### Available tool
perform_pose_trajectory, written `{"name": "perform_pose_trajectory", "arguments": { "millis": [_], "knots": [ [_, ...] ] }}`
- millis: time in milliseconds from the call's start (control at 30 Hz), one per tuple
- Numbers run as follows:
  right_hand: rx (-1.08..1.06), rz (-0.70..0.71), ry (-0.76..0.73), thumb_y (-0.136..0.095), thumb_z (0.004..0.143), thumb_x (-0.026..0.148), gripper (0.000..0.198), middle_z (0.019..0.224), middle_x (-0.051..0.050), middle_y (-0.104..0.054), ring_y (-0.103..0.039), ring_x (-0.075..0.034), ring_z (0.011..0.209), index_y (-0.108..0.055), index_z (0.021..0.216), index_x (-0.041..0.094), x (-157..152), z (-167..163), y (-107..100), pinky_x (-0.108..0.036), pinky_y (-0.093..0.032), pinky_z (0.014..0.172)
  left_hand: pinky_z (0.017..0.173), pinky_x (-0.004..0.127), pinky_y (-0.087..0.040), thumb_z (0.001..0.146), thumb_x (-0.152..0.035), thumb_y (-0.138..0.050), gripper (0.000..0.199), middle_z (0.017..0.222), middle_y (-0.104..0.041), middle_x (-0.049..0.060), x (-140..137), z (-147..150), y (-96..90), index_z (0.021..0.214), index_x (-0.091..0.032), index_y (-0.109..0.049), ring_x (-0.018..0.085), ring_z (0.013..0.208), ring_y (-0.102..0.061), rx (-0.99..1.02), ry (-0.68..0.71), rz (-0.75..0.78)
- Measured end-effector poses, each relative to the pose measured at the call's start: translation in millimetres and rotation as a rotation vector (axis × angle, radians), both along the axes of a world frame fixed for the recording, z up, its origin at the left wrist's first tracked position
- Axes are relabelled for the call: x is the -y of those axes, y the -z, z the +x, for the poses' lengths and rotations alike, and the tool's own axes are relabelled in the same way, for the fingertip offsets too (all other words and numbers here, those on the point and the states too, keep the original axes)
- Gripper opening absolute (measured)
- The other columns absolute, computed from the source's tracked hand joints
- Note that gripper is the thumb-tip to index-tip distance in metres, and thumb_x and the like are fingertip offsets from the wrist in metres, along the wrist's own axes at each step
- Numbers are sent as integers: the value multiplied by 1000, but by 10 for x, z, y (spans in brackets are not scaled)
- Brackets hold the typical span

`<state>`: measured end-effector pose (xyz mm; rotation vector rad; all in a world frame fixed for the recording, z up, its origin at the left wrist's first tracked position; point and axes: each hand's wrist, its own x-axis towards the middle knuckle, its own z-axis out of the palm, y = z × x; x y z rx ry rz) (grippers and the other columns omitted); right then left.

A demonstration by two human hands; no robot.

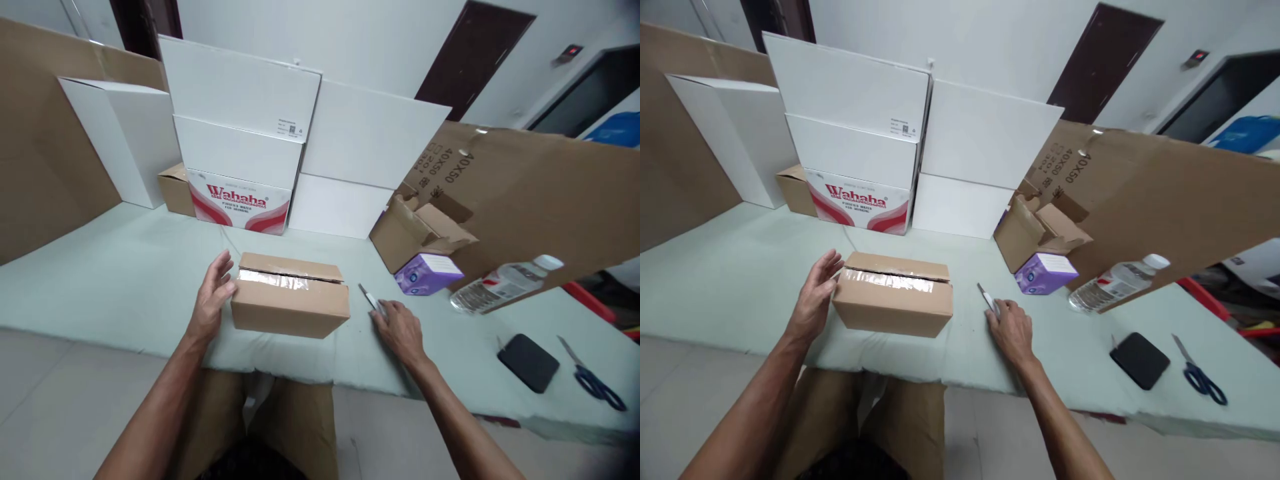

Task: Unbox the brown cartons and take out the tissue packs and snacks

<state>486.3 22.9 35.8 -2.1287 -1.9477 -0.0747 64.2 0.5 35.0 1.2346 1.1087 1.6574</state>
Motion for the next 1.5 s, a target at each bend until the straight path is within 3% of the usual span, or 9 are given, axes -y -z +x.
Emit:
{"name": "perform_pose_trajectory", "arguments": {
  "millis": [233, 467, 633, 733, 867, 967, 1200, 1367, 1500],
  "knots": [
    [-621, 197, -355, -60, 95, 59, 46, 135, -12, -68, -69, -27, 114, -70, 123, 24, 248, -541, -518, -41, -57, 91, 124, 55, -33, 82, -42, -78, 47, 161, -45, 11, 371, 53, -69, 125, -27, -66, 38, 151, -41, -210, -124, -15],
    [-437, 430, -621, -66, 96, 26, 13, 147, -12, -60, -61, -29, 132, -66, 109, 27, 570, -1077, -730, -47, -53, 102, 121, 57, -36, 84, -36, -74, 22, 163, -42, 13, 379, 229, -177, 82, -23, -56, 38, 151, -42, -45, -59, 18],
    [-84, 695, -793, -60, 92, 2, 29, 117, -9, -70, -67, -23, 107, -64, 106, 26, 758, -1140, -691, -38, -51, 87, 123, 57, -33, 75, -38, -71, 18, 161, -49, 13, 417, 33, -203, 81, -22, -67, 43, 154, -38, 82, 161, -28],
    [-55, 627, -829, -56, 93, 1, 27, 99, -5, -71, -67, -20, 92, -62, 105, 25, 800, -1151, -707, -35, -48, 79, 125, 58, -29, 75, -42, -64, 28, 163, -48, 13, 437, -11, -293, 90, -21, -73, 42, 156, -33, 93, 170, -33],
    [-132, 479, -893, -62, 98, 26, 11, 105, -8, -73, -68, -24, 99, -63, 108, 22, 814, -1126, -818, -39, -47, 85, 126, 58, -28, 79, -40, -67, 30, 163, -44, 16, 460, 117, -433, 99, -20, -75, 40, 155, -37, -287, 63, -69],
    [-226, 343, -922, -47, 106, 40, 26, 108, -7, -75, -69, -24, 101, -67, 109, 23, 784, -1112, -964, -41, -47, 86, 123, 59, -34, 81, -36, -63, 30, 161, -44, 18, 468, 202, -444, 102, -19, -75, 40, 152, -41, -420, 12, -37],
    [-41, 17, -792, -55, 103, 38, 26, 123, -10, -74, -66, -29, 114, -76, 106, 22, 447, -1398, -1159, -44, -51, 92, 123, 59, -37, 89, -27, -59, 28, 163, -40, 13, 490, 193, -301, 106, -22, -80, 36, 154, -37, -592, -84, 46],
    [222, 55, -579, -60, 97, 45, 53, 160, -23, -46, -55, -41, 131, -64, 139, 12, 177, -1596, -1141, -56, -48, 104, 119, 60, -40, 93, -19, -58, 29, 161, -43, 14, 496, 165, -230, 105, -23, -84, 37, 149, -40, -766, -135, 229],
    [261, -44, -524, -58, 96, 55, 64, 159, -23, -46, -55, -41, 127, -58, 144, 12, -5, -1617, -1142, -56, -49, 103, 119, 62, -40, 91, -8, -52, 39, 164, -37, 13, 510, 144, -235, 110, -24, -83, 37, 151, -36, -859, -128, 356]
  ]
}}
